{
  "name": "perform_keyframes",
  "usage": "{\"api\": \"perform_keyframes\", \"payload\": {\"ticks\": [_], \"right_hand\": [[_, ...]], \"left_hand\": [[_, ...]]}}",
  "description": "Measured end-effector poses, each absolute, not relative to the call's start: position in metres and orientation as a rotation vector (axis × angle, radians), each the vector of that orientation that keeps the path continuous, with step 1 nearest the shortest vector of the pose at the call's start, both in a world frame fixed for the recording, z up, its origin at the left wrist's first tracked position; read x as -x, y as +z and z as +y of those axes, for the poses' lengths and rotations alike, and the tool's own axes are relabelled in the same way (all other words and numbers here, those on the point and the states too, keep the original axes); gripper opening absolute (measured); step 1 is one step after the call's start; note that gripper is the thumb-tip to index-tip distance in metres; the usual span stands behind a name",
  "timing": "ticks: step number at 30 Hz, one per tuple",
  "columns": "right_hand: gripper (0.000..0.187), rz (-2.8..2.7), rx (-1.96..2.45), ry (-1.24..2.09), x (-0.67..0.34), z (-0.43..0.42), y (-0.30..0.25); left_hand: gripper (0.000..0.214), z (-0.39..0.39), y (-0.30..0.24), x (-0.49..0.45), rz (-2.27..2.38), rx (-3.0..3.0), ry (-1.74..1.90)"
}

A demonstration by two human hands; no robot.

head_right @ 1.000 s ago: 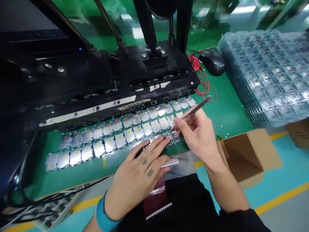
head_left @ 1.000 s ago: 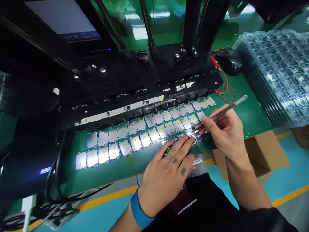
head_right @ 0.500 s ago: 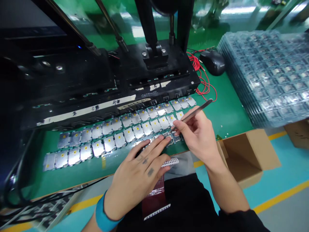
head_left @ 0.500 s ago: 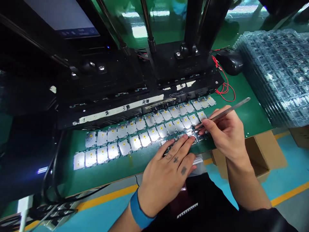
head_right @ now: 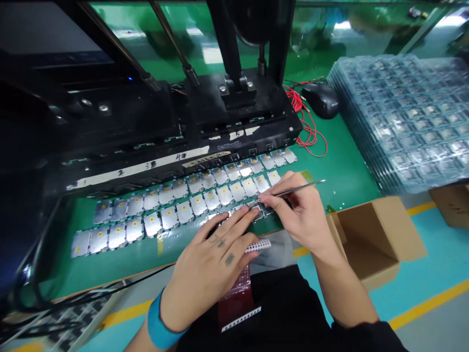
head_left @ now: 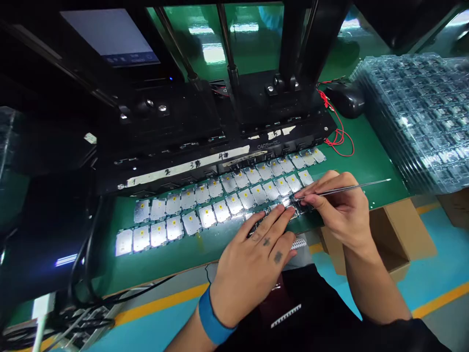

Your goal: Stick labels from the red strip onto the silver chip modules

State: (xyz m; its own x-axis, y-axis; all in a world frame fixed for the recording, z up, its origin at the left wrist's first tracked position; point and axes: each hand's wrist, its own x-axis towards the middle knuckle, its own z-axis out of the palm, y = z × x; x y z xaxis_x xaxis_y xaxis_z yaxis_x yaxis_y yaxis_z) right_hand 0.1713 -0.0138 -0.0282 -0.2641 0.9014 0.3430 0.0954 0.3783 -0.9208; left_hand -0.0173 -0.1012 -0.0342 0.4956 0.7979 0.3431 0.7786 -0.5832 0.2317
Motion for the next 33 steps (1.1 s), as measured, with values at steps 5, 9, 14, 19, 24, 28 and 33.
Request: {"api": "perform_keyframes", "payload": {"ticks": [5, 9, 14, 19, 24, 28, 33], "right_hand": [[0.015, -1.603, 0.940, 1.022, -0.171, -0.016, -0.028], [0.015, -1.606, 0.929, 1.028, -0.171, -0.016, -0.026], [0.014, -1.566, 0.968, 1.007, -0.170, -0.014, -0.028], [0.017, -1.266, 0.877, 0.999, -0.162, -0.031, -0.012], [0.014, -1.178, 0.798, 1.004, -0.153, -0.063, 0.007], [0.017, -1.210, 0.741, 1.017, -0.147, -0.071, 0.004], [0.016, -1.214, 0.700, 1.047, -0.144, -0.069, 0.000]], "left_hand": [[0.025, -0.101, -0.033, 0.017, 1.413, -2.683, 0.665], [0.026, -0.101, -0.035, 0.017, 1.419, -2.681, 0.676], [0.025, -0.099, -0.033, 0.017, 1.409, -2.667, 0.677], [0.024, -0.098, -0.019, 0.024, 1.332, -2.486, 0.844], [0.016, -0.103, -0.018, 0.030, 1.225, -2.055, 1.209], [0.014, -0.105, -0.022, 0.028, 1.235, -1.926, 1.339], [0.011, -0.107, -0.021, 0.028, 1.251, -1.889, 1.363]]}}
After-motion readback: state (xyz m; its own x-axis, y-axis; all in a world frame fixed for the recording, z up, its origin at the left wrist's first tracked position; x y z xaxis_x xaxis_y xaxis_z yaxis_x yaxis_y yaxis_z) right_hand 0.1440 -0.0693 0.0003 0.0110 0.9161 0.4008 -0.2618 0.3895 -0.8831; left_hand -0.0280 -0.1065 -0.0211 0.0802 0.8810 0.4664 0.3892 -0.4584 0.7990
